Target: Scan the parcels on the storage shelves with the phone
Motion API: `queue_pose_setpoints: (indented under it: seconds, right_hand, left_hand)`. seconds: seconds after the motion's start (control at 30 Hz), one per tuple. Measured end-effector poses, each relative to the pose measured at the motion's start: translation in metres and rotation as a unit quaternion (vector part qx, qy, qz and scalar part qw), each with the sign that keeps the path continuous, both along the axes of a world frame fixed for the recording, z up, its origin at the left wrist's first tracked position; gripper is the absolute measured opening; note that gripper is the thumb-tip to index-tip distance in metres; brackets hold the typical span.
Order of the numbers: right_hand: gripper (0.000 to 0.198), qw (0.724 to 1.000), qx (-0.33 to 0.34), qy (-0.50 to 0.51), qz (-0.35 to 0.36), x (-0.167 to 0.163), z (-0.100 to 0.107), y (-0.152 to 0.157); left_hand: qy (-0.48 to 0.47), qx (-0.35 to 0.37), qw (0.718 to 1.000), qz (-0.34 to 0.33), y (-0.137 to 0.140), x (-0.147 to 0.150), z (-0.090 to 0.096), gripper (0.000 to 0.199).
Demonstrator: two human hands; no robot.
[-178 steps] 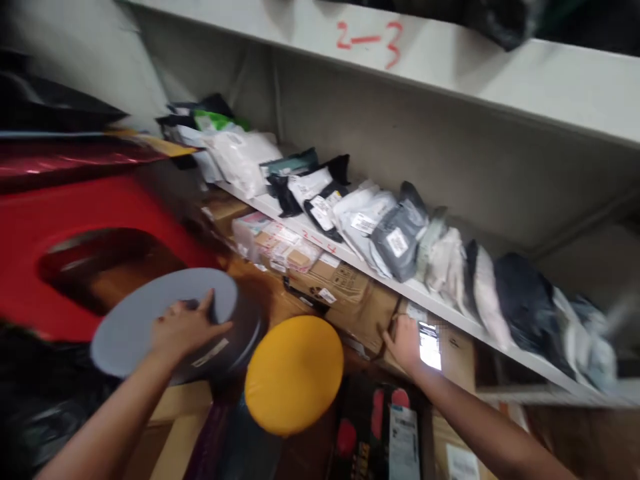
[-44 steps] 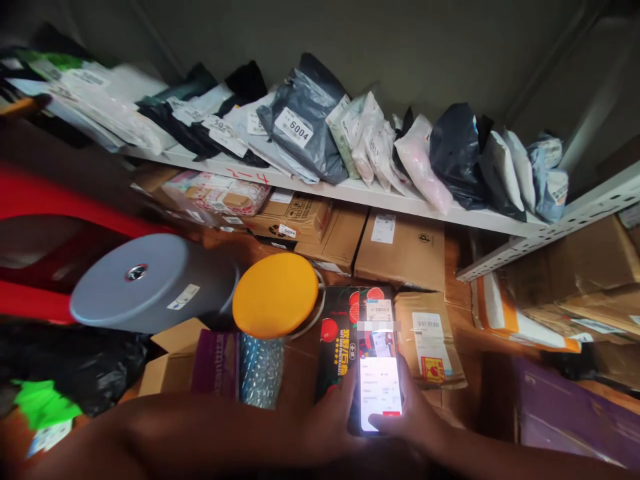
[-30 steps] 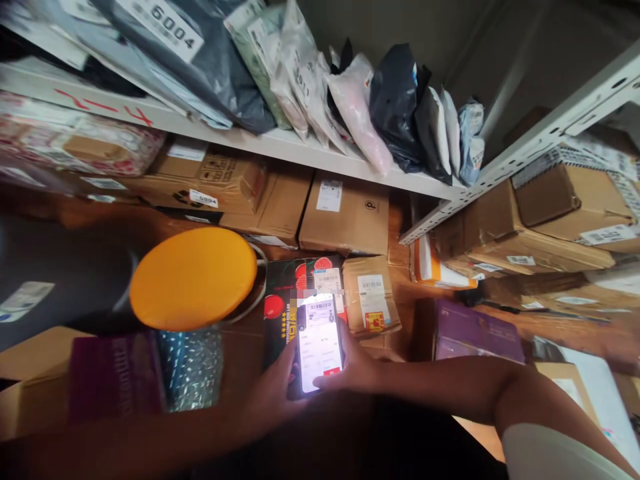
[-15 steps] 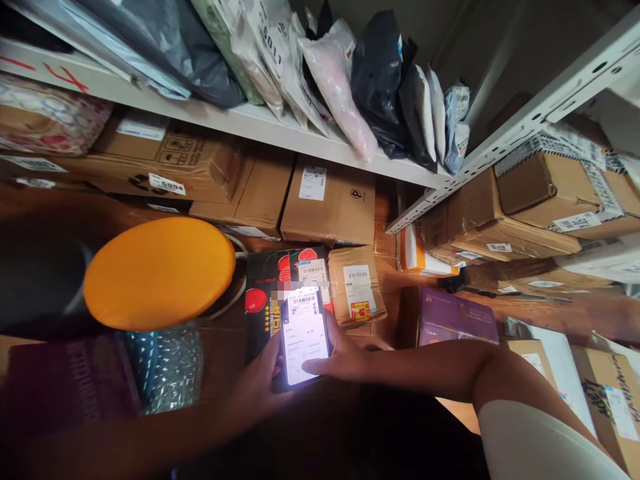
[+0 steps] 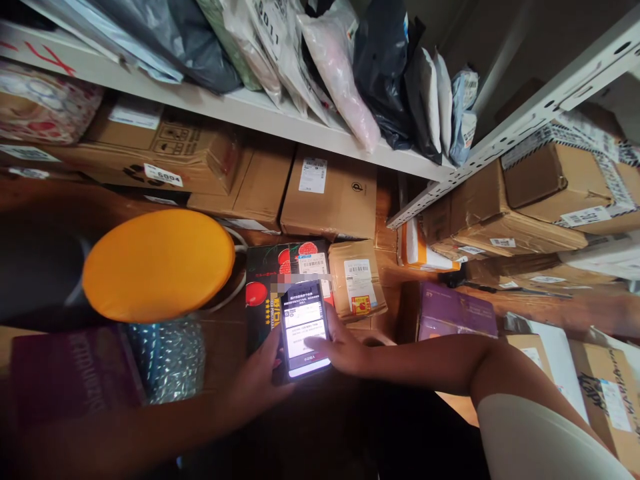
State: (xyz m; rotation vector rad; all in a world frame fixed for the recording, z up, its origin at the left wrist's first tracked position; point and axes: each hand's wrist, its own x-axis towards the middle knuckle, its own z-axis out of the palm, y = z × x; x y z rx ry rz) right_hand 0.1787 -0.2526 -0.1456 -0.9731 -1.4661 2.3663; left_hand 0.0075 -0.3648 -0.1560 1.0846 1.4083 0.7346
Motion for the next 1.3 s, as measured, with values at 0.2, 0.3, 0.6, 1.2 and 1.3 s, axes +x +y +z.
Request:
queue_pose_setpoints:
  seconds: [0.2,0.3,0.6,1.2,1.3]
  right_hand:
    - [0.064,1.0,-0.006,0.002,-0.016,0.001,-0.007,-0.001]
    - [0.068,1.0,-0.013,0.01,-0.008,0.001,-0.003,0.0]
    - [0.072,1.0,0.01,-0.004,-0.01,-0.001,0.001,0.0]
    - [0.085,0.999,0.029,-0.011,0.033,-0.013,0.01,0.002]
    - [0.077,0.997,0.062,-0.026,0.031,-0.015,0.008,0.001]
  left_hand:
    - [0.002,0.012,1.0,-0.002,0.002,0.0,0.003,0.086]
    - [-0.008,0.018,1.0,-0.004,0.003,-0.001,0.004,0.084]
    - [-0.02,0.01,1.0,-0.003,0.005,-0.001,0.009,0.08]
    - [-0.026,-0.001,1.0,0.011,-0.002,-0.007,0.006,0.089]
    - [-0.028,0.006,0.999,0.018,-0.005,-0.008,0.003,0.09]
